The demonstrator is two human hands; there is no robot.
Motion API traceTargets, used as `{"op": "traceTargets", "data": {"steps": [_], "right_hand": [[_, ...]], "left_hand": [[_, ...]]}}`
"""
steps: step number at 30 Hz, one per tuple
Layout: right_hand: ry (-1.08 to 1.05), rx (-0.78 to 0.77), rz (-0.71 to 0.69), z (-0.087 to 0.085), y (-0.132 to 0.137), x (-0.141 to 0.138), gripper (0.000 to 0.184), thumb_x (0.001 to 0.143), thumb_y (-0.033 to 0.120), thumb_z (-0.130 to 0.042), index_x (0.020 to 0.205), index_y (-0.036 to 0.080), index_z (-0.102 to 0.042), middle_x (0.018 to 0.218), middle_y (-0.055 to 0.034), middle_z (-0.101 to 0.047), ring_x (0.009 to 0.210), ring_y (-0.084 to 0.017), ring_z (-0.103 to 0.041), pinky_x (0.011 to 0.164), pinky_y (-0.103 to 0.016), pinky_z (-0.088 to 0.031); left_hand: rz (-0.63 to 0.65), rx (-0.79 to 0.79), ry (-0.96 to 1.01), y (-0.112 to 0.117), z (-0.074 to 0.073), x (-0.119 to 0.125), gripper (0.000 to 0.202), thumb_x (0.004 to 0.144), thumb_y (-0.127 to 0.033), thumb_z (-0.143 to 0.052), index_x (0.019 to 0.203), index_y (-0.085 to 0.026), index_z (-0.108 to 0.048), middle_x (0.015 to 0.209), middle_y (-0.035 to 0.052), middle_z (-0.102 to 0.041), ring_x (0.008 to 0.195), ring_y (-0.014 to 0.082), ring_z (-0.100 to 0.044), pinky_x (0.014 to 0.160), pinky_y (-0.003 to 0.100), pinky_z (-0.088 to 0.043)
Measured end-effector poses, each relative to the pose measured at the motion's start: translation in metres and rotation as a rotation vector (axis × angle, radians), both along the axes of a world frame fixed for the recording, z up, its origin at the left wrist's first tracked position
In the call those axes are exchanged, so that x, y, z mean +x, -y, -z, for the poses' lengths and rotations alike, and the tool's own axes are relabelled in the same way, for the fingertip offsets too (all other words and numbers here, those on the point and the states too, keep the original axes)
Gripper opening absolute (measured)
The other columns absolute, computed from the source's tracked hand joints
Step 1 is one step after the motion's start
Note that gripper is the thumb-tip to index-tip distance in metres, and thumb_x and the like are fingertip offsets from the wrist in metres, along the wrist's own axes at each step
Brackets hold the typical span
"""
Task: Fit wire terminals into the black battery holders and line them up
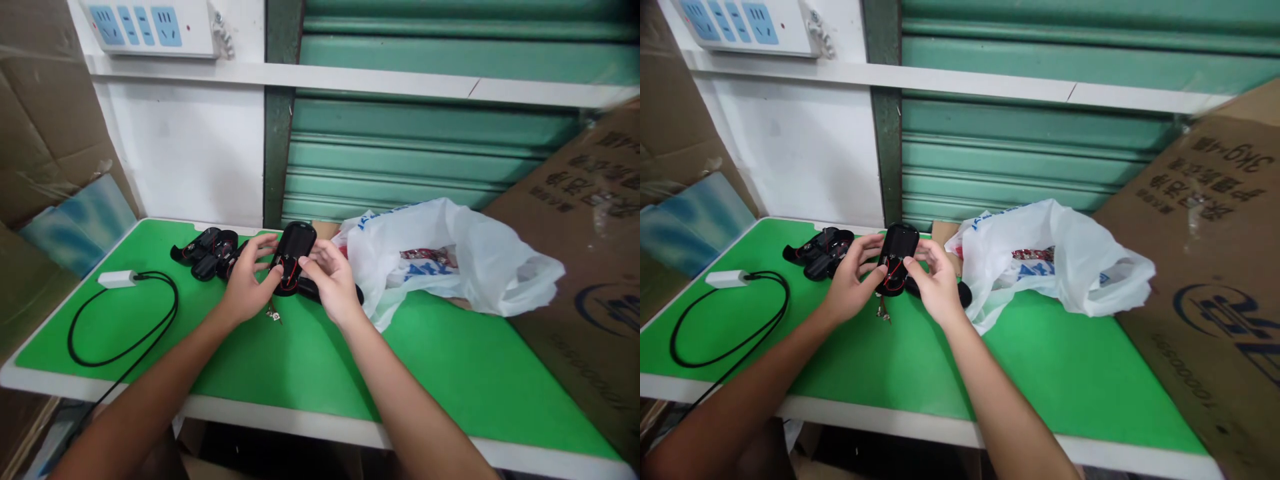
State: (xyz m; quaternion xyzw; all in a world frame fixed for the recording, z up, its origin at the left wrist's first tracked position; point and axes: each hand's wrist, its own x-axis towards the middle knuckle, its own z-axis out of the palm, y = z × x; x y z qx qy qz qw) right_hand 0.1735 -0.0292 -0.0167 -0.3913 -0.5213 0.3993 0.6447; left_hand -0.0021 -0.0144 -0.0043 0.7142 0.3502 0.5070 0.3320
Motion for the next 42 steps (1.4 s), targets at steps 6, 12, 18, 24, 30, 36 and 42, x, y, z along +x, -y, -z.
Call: {"op": "traceTargets", "data": {"steps": [6,12,18,24,30,36,42], "right_hand": [[0.024,0.038,0.105,0.001,0.005,-0.009,0.029,0.086,0.04,-0.073,0.109,0.027,-0.06,0.103,-0.0032,-0.07,0.096,-0.02,-0.066,0.08,-0.032,-0.058],[0.064,0.078,0.18,-0.005,0.013,-0.022,0.023,0.088,0.036,-0.068,0.108,0.027,-0.059,0.103,-0.0046,-0.067,0.102,-0.021,-0.064,0.08,-0.032,-0.059],[0.113,0.084,0.239,-0.007,0.018,-0.029,0.02,0.091,0.034,-0.065,0.109,0.027,-0.058,0.104,-0.0058,-0.067,0.1,-0.021,-0.066,0.078,-0.033,-0.061],[0.118,0.083,0.239,-0.006,0.021,-0.033,0.021,0.093,0.033,-0.064,0.111,0.027,-0.058,0.104,-0.0054,-0.067,0.099,-0.02,-0.066,0.077,-0.031,-0.062],[0.144,0.069,0.253,-0.007,0.022,-0.034,0.021,0.093,0.032,-0.063,0.113,0.026,-0.058,0.104,-0.0057,-0.067,0.099,-0.02,-0.066,0.076,-0.031,-0.061],[0.132,0.084,0.266,-0.009,0.019,-0.029,0.02,0.091,0.031,-0.064,0.109,0.027,-0.059,0.1,-0.0051,-0.068,0.095,-0.02,-0.066,0.075,-0.032,-0.061],[0.145,0.102,0.254,-0.008,0.019,-0.026,0.021,0.091,0.031,-0.065,0.111,0.026,-0.06,0.099,-0.005,-0.067,0.095,-0.021,-0.066,0.075,-0.033,-0.061]], "left_hand": [[-0.223,0.326,-0.168,0.005,-0.009,0.002,0.009,0.089,-0.027,-0.071,0.092,-0.021,-0.065,0.097,0.0051,-0.062,0.098,0.0203,-0.063,0.085,0.037,-0.057],[-0.286,0.345,-0.159,0.004,-0.004,0.005,0.007,0.089,-0.029,-0.074,0.087,-0.022,-0.076,0.098,0.0046,-0.063,0.098,0.0196,-0.065,0.09,0.038,-0.056],[-0.307,0.287,-0.119,0.002,0.001,0.005,0.011,0.089,-0.034,-0.075,0.088,-0.023,-0.079,0.103,0.0051,-0.065,0.1,0.0205,-0.065,0.093,0.041,-0.057],[-0.306,0.277,-0.127,0.003,0.001,0.006,0.006,0.089,-0.026,-0.072,0.086,-0.021,-0.075,0.105,0.0061,-0.063,0.104,0.0217,-0.064,0.096,0.041,-0.055],[-0.25,0.279,-0.186,0.005,-0.001,0.006,0.006,0.087,-0.016,-0.065,0.084,-0.021,-0.065,0.108,0.0068,-0.061,0.109,0.0239,-0.062,0.101,0.043,-0.053],[-0.169,0.293,-0.234,0.005,-0.005,0.002,0.009,0.089,-0.014,-0.059,0.084,-0.022,-0.06,0.109,0.0078,-0.059,0.109,0.0242,-0.061,0.1,0.043,-0.052],[-0.147,0.294,-0.235,0.003,-0.005,-0.001,0.01,0.094,-0.021,-0.059,0.085,-0.022,-0.061,0.109,0.0081,-0.059,0.108,0.0233,-0.061,0.099,0.042,-0.053]]}}
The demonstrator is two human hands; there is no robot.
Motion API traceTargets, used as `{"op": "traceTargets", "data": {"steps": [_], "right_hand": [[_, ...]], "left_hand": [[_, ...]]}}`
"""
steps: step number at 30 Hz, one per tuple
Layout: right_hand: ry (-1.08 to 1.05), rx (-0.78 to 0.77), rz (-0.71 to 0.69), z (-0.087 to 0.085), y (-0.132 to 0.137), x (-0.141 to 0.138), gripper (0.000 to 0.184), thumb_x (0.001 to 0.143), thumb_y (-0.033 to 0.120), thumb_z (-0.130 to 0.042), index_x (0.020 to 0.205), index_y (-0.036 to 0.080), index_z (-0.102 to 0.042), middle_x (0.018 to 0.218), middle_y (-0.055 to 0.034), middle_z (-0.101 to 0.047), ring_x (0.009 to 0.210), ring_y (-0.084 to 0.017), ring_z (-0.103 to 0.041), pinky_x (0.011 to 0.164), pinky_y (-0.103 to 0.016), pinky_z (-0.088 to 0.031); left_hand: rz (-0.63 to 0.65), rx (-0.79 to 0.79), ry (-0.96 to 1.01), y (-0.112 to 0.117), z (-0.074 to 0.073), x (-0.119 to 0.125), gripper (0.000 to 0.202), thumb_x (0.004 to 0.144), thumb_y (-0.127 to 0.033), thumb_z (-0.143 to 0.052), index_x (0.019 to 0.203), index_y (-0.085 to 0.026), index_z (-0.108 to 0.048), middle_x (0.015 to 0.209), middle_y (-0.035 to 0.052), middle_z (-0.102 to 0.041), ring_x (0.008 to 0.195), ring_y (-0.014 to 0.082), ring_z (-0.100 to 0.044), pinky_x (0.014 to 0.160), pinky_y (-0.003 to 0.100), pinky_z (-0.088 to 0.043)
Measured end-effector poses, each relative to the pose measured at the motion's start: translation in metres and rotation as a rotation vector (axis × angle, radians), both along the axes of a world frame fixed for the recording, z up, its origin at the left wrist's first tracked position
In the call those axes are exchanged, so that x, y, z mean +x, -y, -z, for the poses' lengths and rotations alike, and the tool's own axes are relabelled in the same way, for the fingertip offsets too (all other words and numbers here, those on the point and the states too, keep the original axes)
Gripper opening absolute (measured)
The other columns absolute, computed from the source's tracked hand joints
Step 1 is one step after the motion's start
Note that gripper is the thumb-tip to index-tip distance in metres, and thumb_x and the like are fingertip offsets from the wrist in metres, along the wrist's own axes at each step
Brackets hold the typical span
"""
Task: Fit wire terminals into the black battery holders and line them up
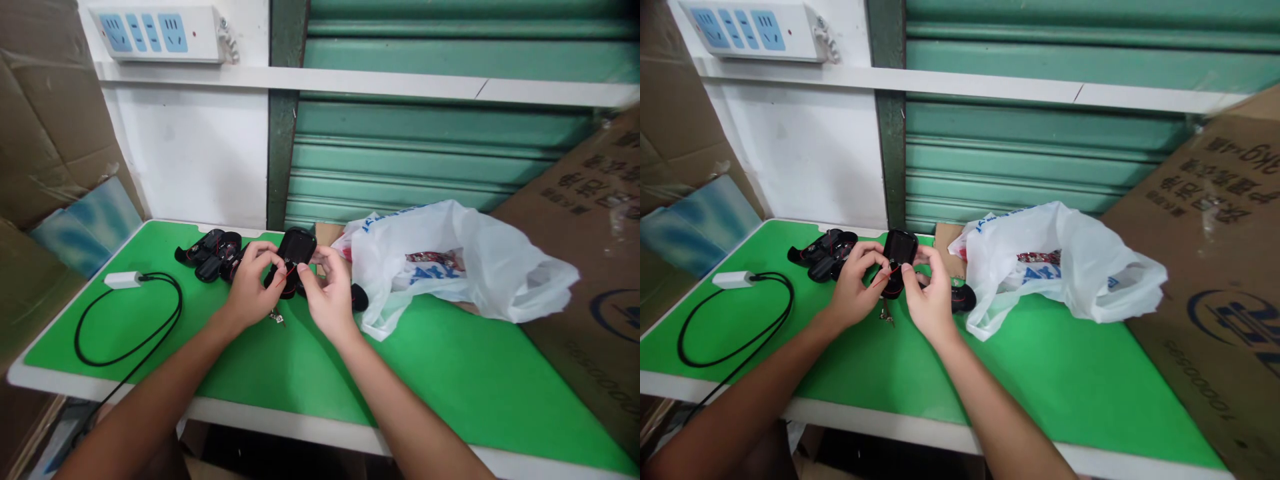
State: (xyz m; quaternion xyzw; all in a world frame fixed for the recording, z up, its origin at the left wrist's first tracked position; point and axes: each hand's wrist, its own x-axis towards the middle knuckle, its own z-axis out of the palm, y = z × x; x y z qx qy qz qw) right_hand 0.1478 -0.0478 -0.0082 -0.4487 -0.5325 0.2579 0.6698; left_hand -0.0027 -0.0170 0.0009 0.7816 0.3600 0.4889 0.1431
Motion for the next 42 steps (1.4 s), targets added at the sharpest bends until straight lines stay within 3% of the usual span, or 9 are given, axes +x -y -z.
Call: {"op": "traceTargets", "data": {"steps": [9,11,13,16,20,28,37,42], "right_hand": [[0.226,0.156,0.111,-0.001,0.008,0.004,0.021,0.098,0.028,-0.059,0.119,0.027,-0.059,0.111,-0.0086,-0.066,0.103,-0.025,-0.066,0.079,-0.039,-0.063],[0.294,0.216,0.144,-0.002,0.01,0.005,0.021,0.098,0.025,-0.059,0.119,0.028,-0.059,0.109,-0.0081,-0.066,0.102,-0.025,-0.066,0.082,-0.041,-0.063],[0.329,0.247,0.154,-0.003,0.011,0.005,0.021,0.098,0.024,-0.059,0.118,0.028,-0.059,0.108,-0.0076,-0.066,0.101,-0.024,-0.066,0.083,-0.041,-0.063],[0.287,0.226,0.111,-0.003,0.011,0.004,0.021,0.099,0.024,-0.058,0.12,0.027,-0.058,0.109,-0.0074,-0.065,0.101,-0.022,-0.066,0.078,-0.037,-0.064],[0.229,0.209,0.07,-0.002,0.009,0.002,0.021,0.099,0.025,-0.059,0.12,0.026,-0.057,0.109,-0.0064,-0.065,0.1,-0.02,-0.067,0.074,-0.032,-0.065],[0.252,0.197,0.079,-0.005,0.01,0.004,0.02,0.097,0.025,-0.059,0.118,0.026,-0.058,0.107,-0.0062,-0.067,0.098,-0.021,-0.068,0.071,-0.032,-0.065],[0.12,0.046,0.024,-0.004,0.006,0.003,0.023,0.094,0.03,-0.062,0.116,0.024,-0.06,0.106,-0.0071,-0.07,0.098,-0.021,-0.069,0.069,-0.031,-0.062],[0.047,-0.021,-0.009,-0.002,0.002,0.005,0.025,0.092,0.034,-0.064,0.115,0.024,-0.061,0.102,-0.0062,-0.07,0.098,-0.021,-0.068,0.074,-0.032,-0.061]], "left_hand": [[0.048,-0.081,0.092,0.001,-0.004,-0.004,0.013,0.095,-0.027,-0.059,0.086,-0.022,-0.066,0.111,0.0076,-0.06,0.111,0.0239,-0.062,0.102,0.043,-0.052],[0.087,-0.158,0.185,0.001,-0.002,-0.004,0.007,0.094,-0.028,-0.06,0.094,-0.022,-0.065,0.116,0.0085,-0.061,0.116,0.0248,-0.062,0.1,0.042,-0.054],[0.153,-0.264,0.28,0.0,0.0,-0.003,0.017,0.092,-0.03,-0.063,0.108,-0.024,-0.062,0.125,0.0099,-0.063,0.121,0.0259,-0.061,0.099,0.042,-0.055],[0.286,-0.432,0.376,-0.001,-0.002,-0.002,0.039,0.091,-0.033,-0.067,0.127,-0.024,-0.057,0.135,0.0112,-0.065,0.128,0.0274,-0.061,0.108,0.045,-0.049],[0.417,-0.587,0.426,-0.002,-0.009,-0.001,0.036,0.092,-0.036,-0.066,0.123,-0.018,-0.065,0.13,0.0114,-0.071,0.128,0.0292,-0.063,0.112,0.042,-0.046],[0.438,-0.683,0.444,-0.004,-0.012,-0.001,0.042,0.09,-0.04,-0.071,0.125,-0.017,-0.068,0.128,0.0103,-0.073,0.128,0.0305,-0.062,0.108,0.039,-0.047],[0.507,-0.801,0.465,-0.006,-0.007,-0.001,0.053,0.092,-0.044,-0.071,0.138,-0.018,-0.065,0.129,0.0098,-0.072,0.124,0.03,-0.063,0.103,0.037,-0.049],[0.525,-0.787,0.452,-0.007,-0.006,0.001,0.057,0.093,-0.044,-0.07,0.144,-0.02,-0.061,0.138,0.0102,-0.068,0.131,0.0313,-0.06,0.111,0.04,-0.047]]}}
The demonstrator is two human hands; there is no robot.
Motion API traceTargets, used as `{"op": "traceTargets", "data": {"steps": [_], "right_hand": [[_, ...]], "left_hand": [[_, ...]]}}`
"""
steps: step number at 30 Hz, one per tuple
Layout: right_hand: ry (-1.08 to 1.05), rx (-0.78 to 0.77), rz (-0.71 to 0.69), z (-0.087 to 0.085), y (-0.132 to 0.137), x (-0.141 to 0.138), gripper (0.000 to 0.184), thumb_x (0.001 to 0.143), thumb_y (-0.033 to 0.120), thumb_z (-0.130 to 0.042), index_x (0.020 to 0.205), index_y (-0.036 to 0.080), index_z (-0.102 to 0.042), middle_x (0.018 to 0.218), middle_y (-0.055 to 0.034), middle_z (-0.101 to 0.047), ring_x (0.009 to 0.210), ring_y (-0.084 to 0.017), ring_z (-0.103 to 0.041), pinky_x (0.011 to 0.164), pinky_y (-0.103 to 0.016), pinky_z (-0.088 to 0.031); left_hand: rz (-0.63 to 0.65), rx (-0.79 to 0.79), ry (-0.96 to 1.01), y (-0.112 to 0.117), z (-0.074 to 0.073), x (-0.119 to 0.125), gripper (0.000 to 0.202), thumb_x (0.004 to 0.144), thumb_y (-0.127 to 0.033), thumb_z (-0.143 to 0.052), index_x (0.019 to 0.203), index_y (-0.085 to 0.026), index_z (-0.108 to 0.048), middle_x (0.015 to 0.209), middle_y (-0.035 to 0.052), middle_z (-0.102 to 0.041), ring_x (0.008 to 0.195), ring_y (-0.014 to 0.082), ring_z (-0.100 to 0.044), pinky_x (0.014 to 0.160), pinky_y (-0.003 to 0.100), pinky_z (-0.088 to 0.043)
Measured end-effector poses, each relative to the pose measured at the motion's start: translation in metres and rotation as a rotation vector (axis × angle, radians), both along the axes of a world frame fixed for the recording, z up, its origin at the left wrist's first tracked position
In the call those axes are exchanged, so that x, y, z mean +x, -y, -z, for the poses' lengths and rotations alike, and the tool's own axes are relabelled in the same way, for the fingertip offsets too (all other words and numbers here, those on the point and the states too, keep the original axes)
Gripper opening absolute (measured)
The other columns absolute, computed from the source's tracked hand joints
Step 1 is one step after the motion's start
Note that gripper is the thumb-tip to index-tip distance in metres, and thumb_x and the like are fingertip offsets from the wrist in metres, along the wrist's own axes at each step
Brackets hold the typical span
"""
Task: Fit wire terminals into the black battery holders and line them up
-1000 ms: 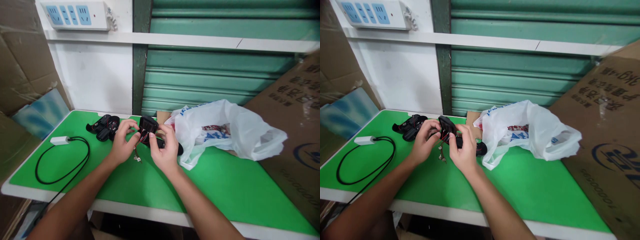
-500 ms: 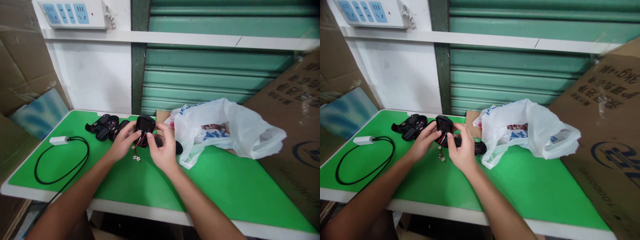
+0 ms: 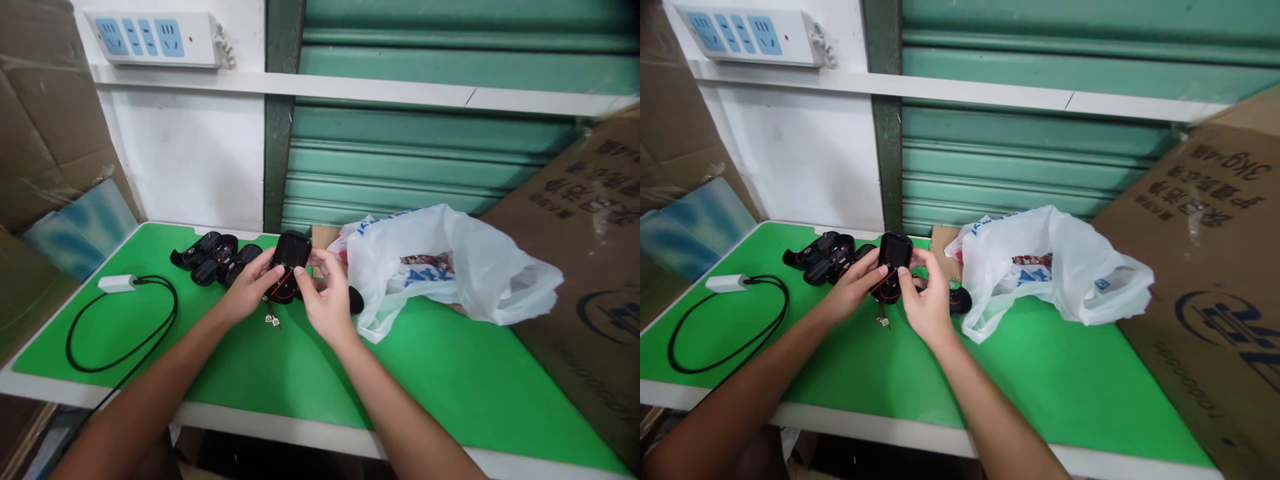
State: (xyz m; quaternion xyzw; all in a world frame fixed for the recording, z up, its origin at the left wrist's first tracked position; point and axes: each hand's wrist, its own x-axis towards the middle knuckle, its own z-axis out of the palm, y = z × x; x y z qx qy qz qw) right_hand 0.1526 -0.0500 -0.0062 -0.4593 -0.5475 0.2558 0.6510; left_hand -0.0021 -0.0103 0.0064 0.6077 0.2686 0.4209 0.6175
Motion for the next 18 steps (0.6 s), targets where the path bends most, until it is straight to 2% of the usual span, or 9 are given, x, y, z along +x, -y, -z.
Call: {"op": "traceTargets", "data": {"steps": [6,12,18], "right_hand": [[-0.064,-0.024,-0.038,0.003,-0.004,0.002,0.025,0.091,0.036,-0.066,0.113,0.025,-0.062,0.1,-0.005,-0.07,0.097,-0.021,-0.066,0.078,-0.034,-0.059],[-0.156,-0.088,-0.103,0.006,-0.011,0.007,0.027,0.085,0.038,-0.071,0.108,0.026,-0.062,0.1,-0.0043,-0.071,0.091,-0.02,-0.065,0.076,-0.033,-0.058],[-0.325,-0.253,-0.267,0.004,-0.014,0.011,0.036,0.078,0.042,-0.078,0.107,0.027,-0.062,0.099,-0.0016,-0.066,0.086,-0.018,-0.064,0.061,-0.026,-0.057]], "left_hand": [[0.014,0.028,-0.036,-0.002,0.001,-0.001,0.058,0.095,-0.043,-0.068,0.147,-0.02,-0.058,0.143,0.011,-0.066,0.135,0.0317,-0.059,0.113,0.042,-0.046],[-0.021,0.044,-0.065,-0.002,0.004,0.002,0.058,0.095,-0.045,-0.068,0.146,-0.019,-0.058,0.146,0.0108,-0.065,0.138,0.0311,-0.056,0.114,0.04,-0.045],[-0.038,-0.167,0.03,-0.003,0.004,0.002,0.051,0.092,-0.05,-0.068,0.133,-0.02,-0.069,0.131,0.0077,-0.074,0.129,0.0318,-0.062,0.11,0.041,-0.047]]}}
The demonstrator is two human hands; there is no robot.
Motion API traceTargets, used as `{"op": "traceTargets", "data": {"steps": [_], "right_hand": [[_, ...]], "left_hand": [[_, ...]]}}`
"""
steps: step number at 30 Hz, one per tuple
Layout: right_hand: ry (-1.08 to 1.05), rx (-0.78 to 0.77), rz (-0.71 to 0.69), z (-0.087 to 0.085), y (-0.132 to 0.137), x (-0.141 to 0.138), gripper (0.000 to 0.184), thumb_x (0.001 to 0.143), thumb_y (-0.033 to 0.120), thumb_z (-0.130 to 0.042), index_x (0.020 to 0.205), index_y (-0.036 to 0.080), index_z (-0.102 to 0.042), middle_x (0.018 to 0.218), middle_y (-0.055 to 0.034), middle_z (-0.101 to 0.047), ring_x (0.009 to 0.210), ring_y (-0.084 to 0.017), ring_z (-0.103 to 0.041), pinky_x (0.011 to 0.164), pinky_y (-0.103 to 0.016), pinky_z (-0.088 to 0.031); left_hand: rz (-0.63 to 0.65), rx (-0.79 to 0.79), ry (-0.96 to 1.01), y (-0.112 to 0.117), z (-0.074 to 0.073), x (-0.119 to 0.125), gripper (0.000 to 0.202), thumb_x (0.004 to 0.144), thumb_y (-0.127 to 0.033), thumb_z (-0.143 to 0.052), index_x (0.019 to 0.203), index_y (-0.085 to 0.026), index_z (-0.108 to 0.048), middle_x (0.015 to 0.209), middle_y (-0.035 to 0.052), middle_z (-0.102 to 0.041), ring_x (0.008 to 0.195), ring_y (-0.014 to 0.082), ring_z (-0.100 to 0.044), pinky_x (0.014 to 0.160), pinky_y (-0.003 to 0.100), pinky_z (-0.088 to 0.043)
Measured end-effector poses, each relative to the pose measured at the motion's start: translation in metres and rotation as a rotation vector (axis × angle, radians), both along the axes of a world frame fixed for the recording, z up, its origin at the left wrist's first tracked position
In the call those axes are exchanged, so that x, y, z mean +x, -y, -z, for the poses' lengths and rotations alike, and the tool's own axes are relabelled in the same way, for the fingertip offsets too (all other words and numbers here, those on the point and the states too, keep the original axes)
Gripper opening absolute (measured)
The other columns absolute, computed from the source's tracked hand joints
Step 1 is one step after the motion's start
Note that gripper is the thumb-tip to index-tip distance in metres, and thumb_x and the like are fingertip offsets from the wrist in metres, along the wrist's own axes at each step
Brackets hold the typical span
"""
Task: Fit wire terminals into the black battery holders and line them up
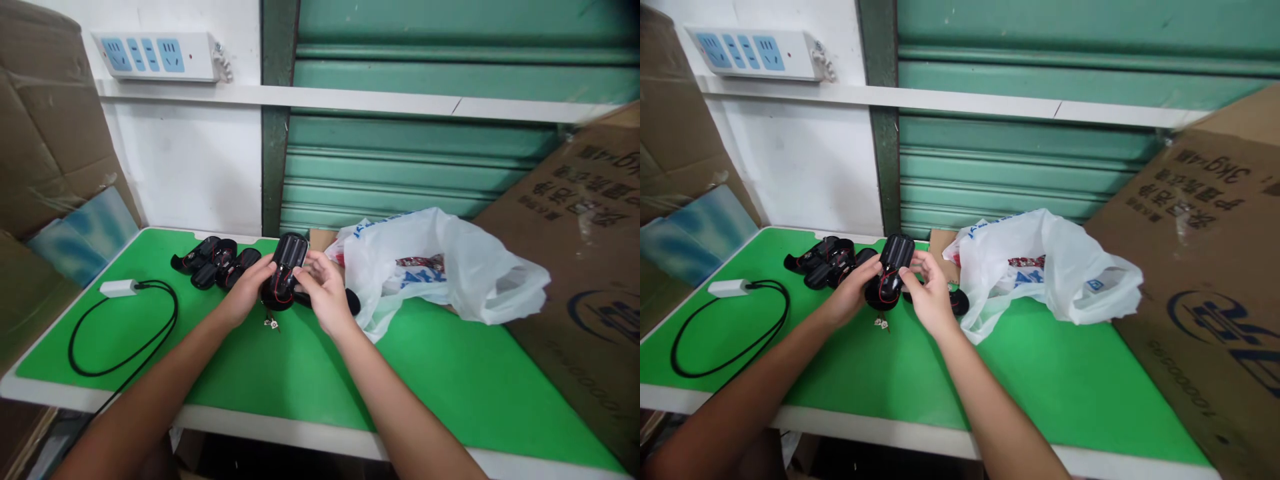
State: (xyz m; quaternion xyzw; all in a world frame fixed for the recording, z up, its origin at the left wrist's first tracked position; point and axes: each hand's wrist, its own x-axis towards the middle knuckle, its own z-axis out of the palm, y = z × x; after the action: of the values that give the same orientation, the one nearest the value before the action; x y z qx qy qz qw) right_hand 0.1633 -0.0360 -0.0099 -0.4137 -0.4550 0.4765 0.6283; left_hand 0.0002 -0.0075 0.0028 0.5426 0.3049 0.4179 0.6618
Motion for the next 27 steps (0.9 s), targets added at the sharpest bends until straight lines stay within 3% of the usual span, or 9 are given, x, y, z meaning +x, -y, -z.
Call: {"op": "traceTargets", "data": {"steps": [3,7,15,22,27], "right_hand": [[-0.081,-0.037,-0.025,-0.001,-0.002,0.001,0.039,0.074,0.041,-0.081,0.106,0.026,-0.062,0.099,-0.0001,-0.066,0.084,-0.017,-0.064,0.061,-0.025,-0.057],[-0.132,-0.063,-0.008,0.002,-0.007,0.005,0.041,0.07,0.041,-0.082,0.103,0.025,-0.062,0.099,0.0002,-0.065,0.083,-0.016,-0.064,0.061,-0.025,-0.057],[-0.007,0.007,0.066,0.007,-0.012,0.008,0.038,0.074,0.042,-0.079,0.104,0.023,-0.064,0.097,-0.003,-0.071,0.08,-0.017,-0.067,0.073,-0.03,-0.058],[0.0,0.026,0.045,0.002,-0.01,0.008,0.04,0.07,0.041,-0.081,0.102,0.022,-0.068,0.098,-0.0037,-0.073,0.08,-0.017,-0.068,0.08,-0.034,-0.057],[0.022,0.03,-0.05,0.0,-0.005,0.008,0.04,0.07,0.044,-0.084,0.1,0.022,-0.068,0.096,-0.0044,-0.073,0.079,-0.018,-0.068,0.076,-0.034,-0.059]], "left_hand": [[0.017,-0.081,0.058,-0.004,0.002,-0.003,0.05,0.09,-0.056,-0.066,0.124,-0.021,-0.075,0.126,0.0072,-0.076,0.126,0.0317,-0.063,0.107,0.042,-0.049],[-0.002,-0.095,-0.019,-0.009,0.004,-0.008,0.053,0.085,-0.062,-0.068,0.119,-0.022,-0.077,0.125,0.008,-0.076,0.117,0.0314,-0.067,0.096,0.04,-0.053],[-0.048,-0.046,-0.153,-0.008,0.005,-0.005,0.06,0.082,-0.063,-0.073,0.122,-0.018,-0.073,0.119,0.0103,-0.077,0.106,0.0278,-0.07,0.087,0.035,-0.055],[-0.079,0.26,-0.379,-0.002,-0.014,-0.002,0.046,0.089,-0.055,-0.064,0.108,-0.015,-0.078,0.101,0.008,-0.078,0.101,0.0274,-0.067,0.094,0.038,-0.051],[-0.031,0.227,-0.47,0.011,-0.027,-0.016,0.046,0.09,-0.055,-0.061,0.103,-0.015,-0.077,0.085,0.0056,-0.074,0.078,0.0219,-0.063,0.074,0.033,-0.052]]}}
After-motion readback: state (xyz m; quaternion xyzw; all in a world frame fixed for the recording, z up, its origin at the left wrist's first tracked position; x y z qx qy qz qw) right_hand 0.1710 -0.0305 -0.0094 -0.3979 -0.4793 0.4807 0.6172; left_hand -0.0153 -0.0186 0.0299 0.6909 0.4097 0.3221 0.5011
